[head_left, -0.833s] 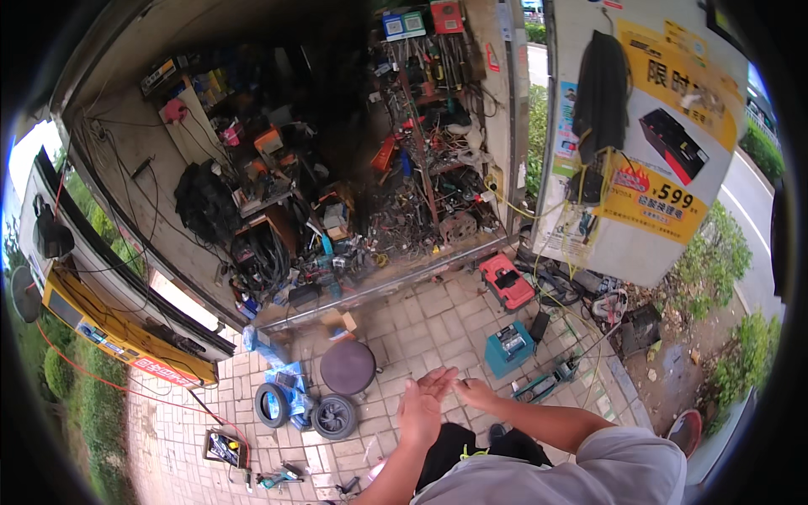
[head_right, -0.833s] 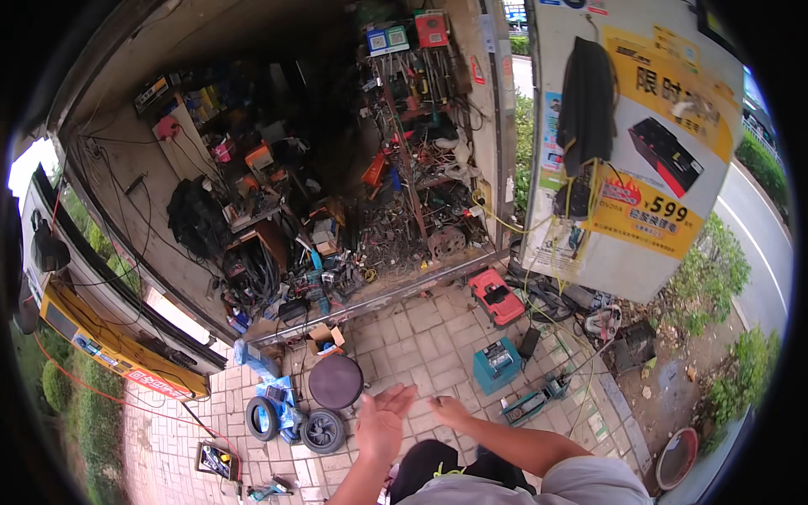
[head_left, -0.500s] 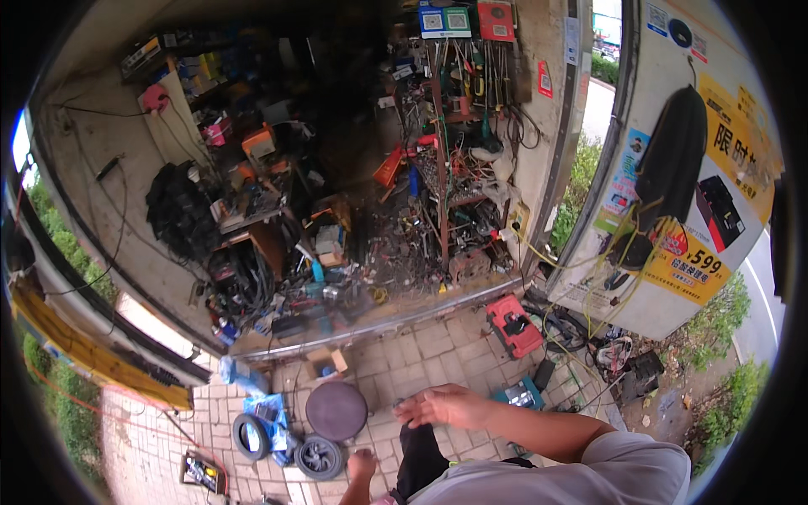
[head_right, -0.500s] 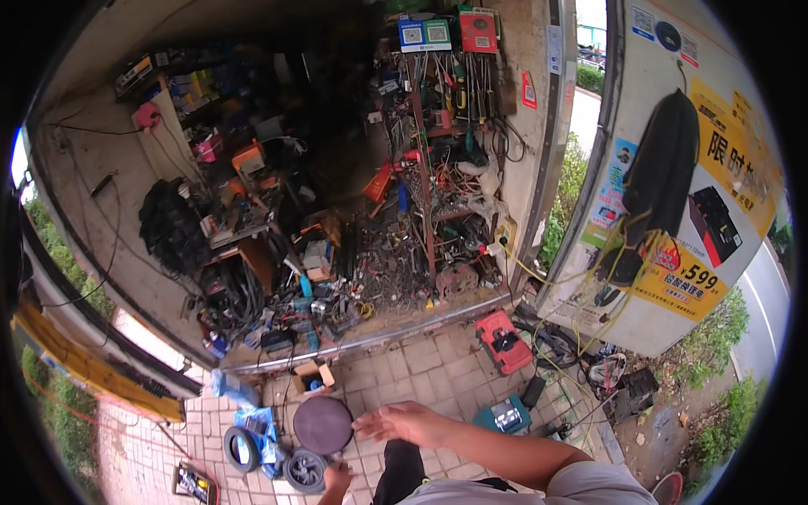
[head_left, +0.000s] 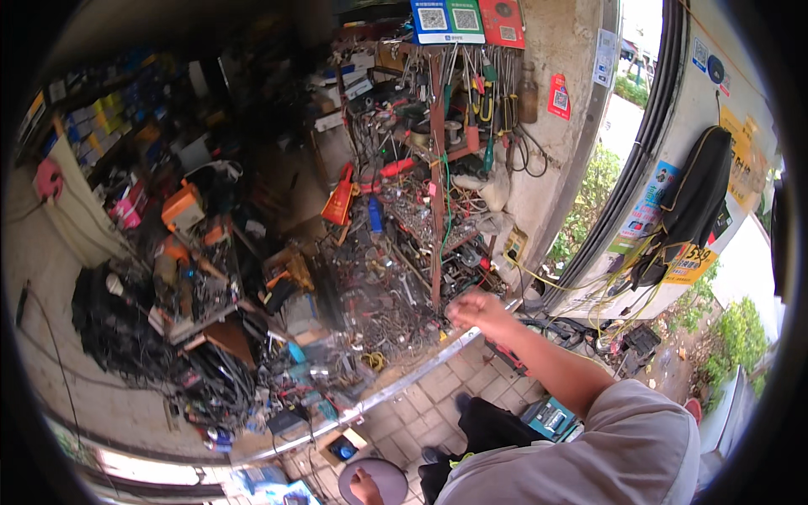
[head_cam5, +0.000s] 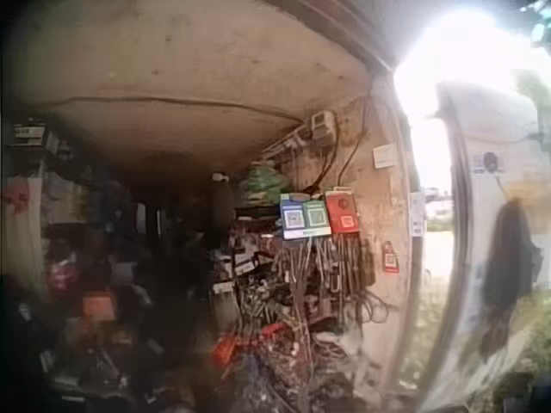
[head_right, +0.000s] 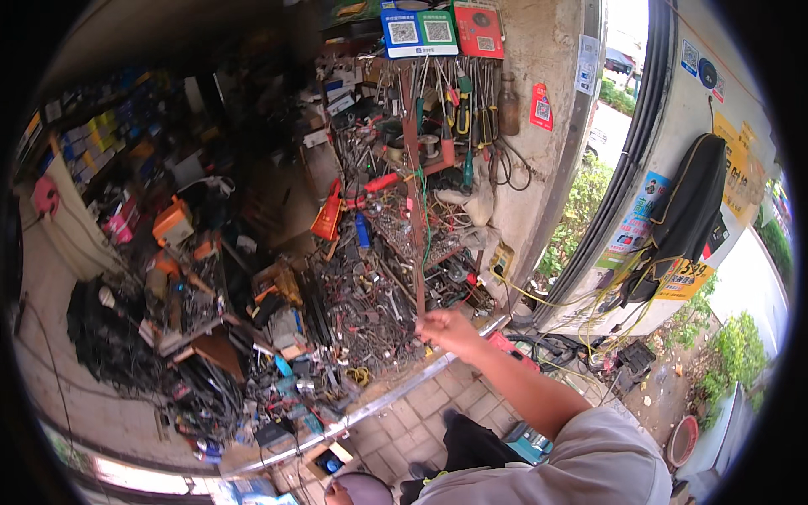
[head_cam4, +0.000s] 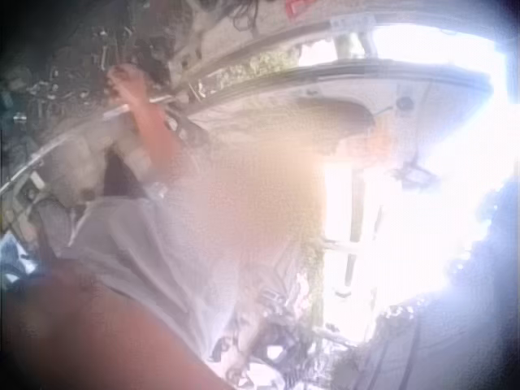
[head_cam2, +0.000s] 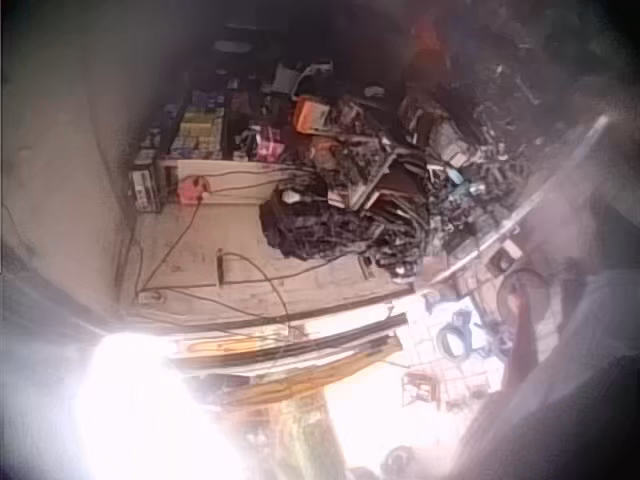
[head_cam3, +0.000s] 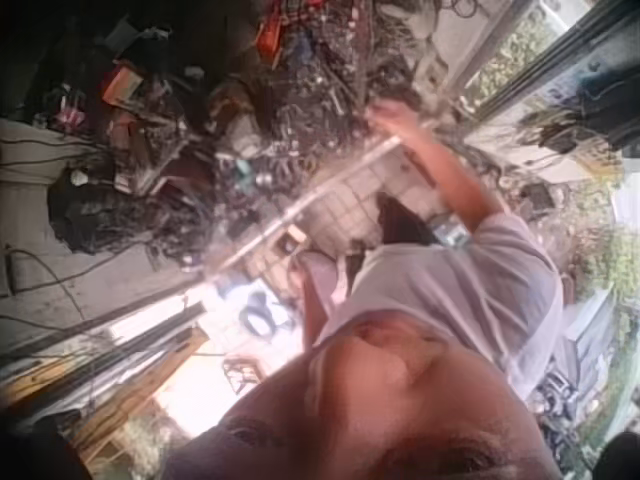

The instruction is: The person adjusts a winter cover on an electric scooter, then uses a socket wrench and a screwdriver to tighten components on the scooter's handlebar area. The person repeatedly switches between tools and returns to the scooter to continue tightening.

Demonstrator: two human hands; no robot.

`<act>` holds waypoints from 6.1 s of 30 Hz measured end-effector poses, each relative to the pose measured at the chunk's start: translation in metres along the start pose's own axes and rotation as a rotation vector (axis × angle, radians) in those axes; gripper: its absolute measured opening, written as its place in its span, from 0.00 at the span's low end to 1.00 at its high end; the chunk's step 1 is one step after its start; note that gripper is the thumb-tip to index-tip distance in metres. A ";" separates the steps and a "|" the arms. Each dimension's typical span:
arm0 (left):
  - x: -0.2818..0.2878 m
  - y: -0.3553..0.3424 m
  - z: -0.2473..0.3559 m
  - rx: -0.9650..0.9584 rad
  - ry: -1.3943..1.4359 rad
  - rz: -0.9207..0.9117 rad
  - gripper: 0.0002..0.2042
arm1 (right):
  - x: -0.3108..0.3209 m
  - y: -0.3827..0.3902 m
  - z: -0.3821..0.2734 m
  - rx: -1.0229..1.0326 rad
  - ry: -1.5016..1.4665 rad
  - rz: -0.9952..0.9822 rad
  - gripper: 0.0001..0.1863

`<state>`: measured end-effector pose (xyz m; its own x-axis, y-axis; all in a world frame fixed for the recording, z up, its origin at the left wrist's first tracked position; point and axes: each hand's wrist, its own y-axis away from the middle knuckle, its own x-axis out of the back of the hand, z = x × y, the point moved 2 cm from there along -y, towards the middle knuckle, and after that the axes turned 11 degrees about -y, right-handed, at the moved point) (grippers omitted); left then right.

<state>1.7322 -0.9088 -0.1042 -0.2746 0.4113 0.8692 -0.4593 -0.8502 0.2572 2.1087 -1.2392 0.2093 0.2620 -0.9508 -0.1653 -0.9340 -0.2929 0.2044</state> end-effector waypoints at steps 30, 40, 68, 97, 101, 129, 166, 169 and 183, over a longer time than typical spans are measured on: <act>-0.072 -0.197 0.082 0.548 0.345 -0.721 0.18 | 0.061 -0.244 -0.148 0.592 0.285 0.796 0.08; -0.065 -0.237 0.095 0.394 0.202 -0.768 0.15 | 0.039 -0.266 -0.185 0.797 0.658 0.924 0.09; 0.108 -0.013 0.857 -1.178 0.587 0.139 0.10 | 0.088 -0.265 -0.171 0.792 0.187 0.411 0.07; 0.132 -0.034 0.661 -0.433 1.392 -0.810 0.01 | 0.091 -0.298 -0.252 0.823 -0.032 0.268 0.18; 0.143 -0.046 0.637 -0.426 1.398 -0.792 0.02 | 0.091 -0.263 -0.246 0.858 0.183 0.570 0.17; 0.230 0.185 0.341 -0.063 1.897 0.410 0.11 | -0.111 0.005 -0.017 0.089 0.196 -1.558 0.17; 0.181 0.998 -0.229 0.545 1.176 2.066 0.16 | -0.202 1.030 0.209 -0.784 0.882 -3.066 0.18; 0.194 1.063 -0.284 0.590 1.224 2.090 0.16 | -0.179 1.106 0.222 -0.783 0.922 -2.931 0.17; 0.307 1.195 -0.576 0.413 1.370 1.813 0.14 | -0.263 1.362 0.299 -1.151 0.863 -2.757 0.15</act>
<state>0.6123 -1.6089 0.2267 -0.3496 -0.8325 -0.4298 0.9195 -0.3929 0.0133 0.6952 -1.3579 0.2424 -0.1294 0.8234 -0.5526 0.8656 0.3656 0.3421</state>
